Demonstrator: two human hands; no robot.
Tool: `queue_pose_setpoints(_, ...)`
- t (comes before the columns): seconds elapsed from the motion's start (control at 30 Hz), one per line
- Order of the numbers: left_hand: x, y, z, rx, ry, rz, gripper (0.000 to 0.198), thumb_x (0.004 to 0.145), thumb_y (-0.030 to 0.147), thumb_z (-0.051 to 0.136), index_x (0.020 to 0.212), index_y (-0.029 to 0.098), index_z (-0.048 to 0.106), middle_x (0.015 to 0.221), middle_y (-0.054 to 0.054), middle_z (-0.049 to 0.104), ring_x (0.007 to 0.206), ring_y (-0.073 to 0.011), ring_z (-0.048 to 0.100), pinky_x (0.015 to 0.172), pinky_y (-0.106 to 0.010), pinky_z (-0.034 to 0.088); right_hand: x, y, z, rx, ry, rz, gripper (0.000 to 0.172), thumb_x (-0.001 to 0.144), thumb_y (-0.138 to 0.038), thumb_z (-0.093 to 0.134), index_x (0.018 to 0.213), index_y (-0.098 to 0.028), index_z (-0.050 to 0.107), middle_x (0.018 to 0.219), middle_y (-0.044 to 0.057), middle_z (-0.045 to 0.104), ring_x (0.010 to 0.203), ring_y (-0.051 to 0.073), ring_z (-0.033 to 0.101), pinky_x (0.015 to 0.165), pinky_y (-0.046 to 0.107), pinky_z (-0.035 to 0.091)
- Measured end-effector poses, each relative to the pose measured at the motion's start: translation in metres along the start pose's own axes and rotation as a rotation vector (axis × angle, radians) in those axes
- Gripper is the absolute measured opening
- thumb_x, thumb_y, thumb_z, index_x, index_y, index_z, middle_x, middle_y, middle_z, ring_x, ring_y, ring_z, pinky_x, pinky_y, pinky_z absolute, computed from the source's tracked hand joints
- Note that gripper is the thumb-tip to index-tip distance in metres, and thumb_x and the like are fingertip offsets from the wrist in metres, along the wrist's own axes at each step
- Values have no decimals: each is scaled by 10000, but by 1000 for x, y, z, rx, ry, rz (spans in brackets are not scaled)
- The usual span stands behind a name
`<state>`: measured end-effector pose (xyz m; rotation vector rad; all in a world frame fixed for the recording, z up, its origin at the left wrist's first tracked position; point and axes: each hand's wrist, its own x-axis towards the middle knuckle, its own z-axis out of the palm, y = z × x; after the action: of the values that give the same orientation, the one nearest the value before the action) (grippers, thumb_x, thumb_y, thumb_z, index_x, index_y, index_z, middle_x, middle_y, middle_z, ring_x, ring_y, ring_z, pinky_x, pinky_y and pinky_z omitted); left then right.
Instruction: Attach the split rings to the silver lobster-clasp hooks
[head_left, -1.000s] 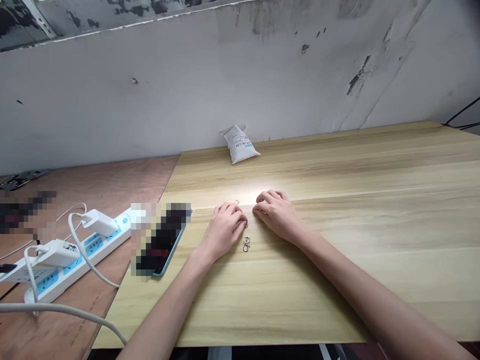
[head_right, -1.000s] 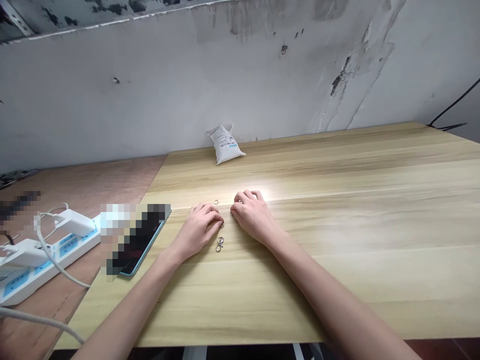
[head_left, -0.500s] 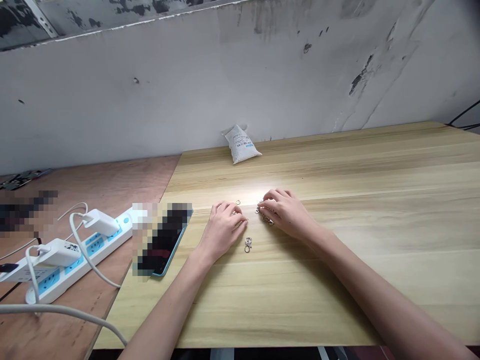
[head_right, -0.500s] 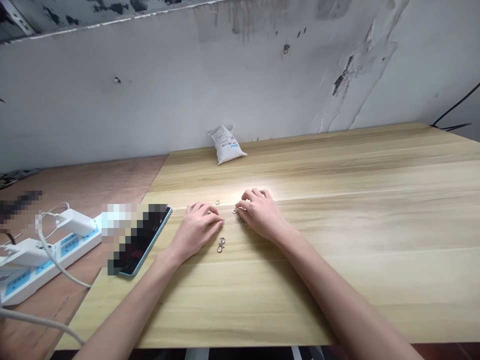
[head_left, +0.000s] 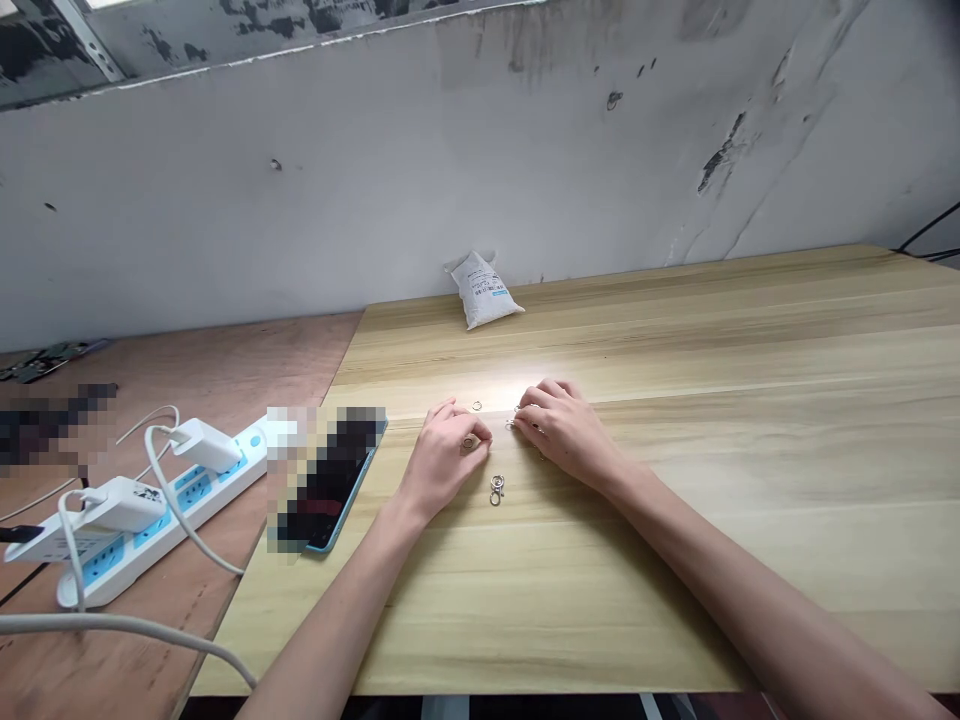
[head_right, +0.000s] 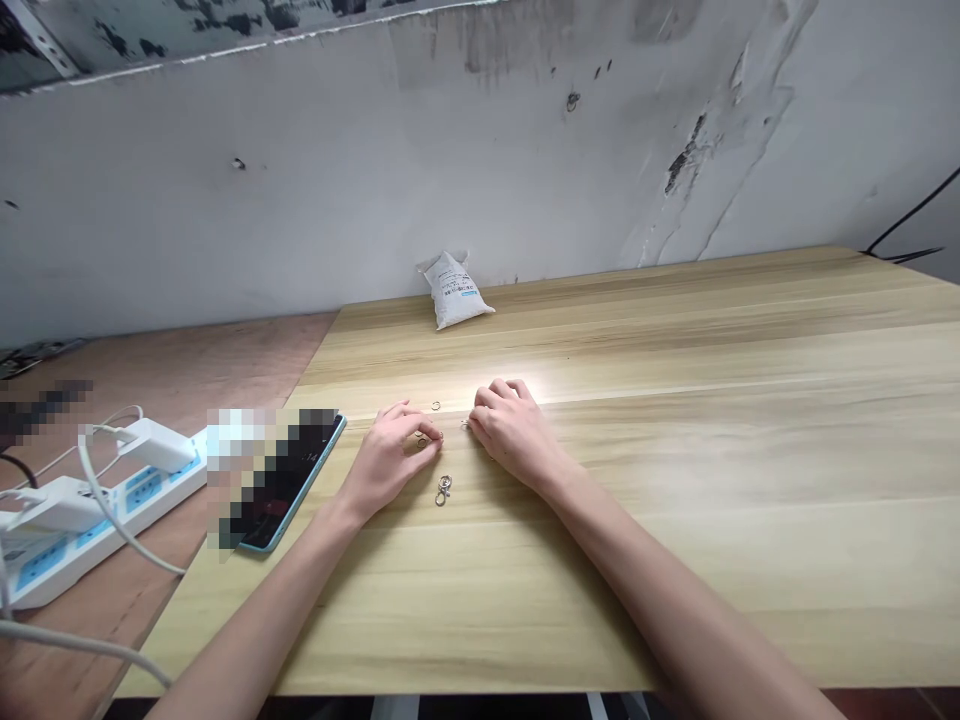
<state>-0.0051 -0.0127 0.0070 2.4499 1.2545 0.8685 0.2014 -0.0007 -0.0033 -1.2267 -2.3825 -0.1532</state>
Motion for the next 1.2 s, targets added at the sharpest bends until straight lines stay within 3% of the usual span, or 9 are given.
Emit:
queue_pose_setpoints(0.17, 0, -5, -1, -2, 38, -3, 86, 858, 160, 624, 903, 221, 665, 878, 20, 736, 909, -165, 653, 1112, -488, 348, 0, -1, 1, -64, -8, -4, 295, 977, -203, 465, 771, -159, 671, 851, 72, 658, 838, 196, 518, 819, 342, 356)
queue_pose_setpoints(0.47, -1, -6, -3, 35, 61, -86, 70, 867, 238, 637, 810, 230, 677, 853, 35, 745, 963, -186, 676, 1171, -570, 166, 0, -3, 6, -132, 2, 9, 243, 949, -200, 505, 785, -155, 679, 906, 90, 643, 897, 220, 526, 816, 352, 368)
queue_pose_setpoints(0.63, -2, -6, -4, 79, 61, -109, 78, 869, 261, 634, 805, 236, 671, 906, 18, 752, 1046, -222, 651, 1146, -590, 173, -2, -9, 7, -83, 17, -7, 187, 922, -182, 541, 787, -180, 669, 965, 75, 649, 926, 213, 547, 853, 361, 383)
queue_pose_setpoints(0.93, -3, -7, -2, 96, 41, -54, 99, 886, 203, 603, 885, 245, 692, 1152, -4, 713, 1256, -239, 525, 1141, -590, 189, -1, -24, 11, 50, 185, -43, 164, 934, -222, 545, 839, -185, 673, 1230, 117, 620, 1255, 277, 464, 973, 422, 405)
queue_pose_setpoints(1.2, -3, -7, -3, 99, 14, -32, 103, 886, 233, 607, 850, 240, 703, 1227, -28, 671, 1324, -272, 452, 1127, -625, 208, -1, -24, 10, 82, 182, -25, 161, 928, -227, 550, 842, -189, 680, 1236, 136, 622, 1271, 297, 466, 966, 469, 429)
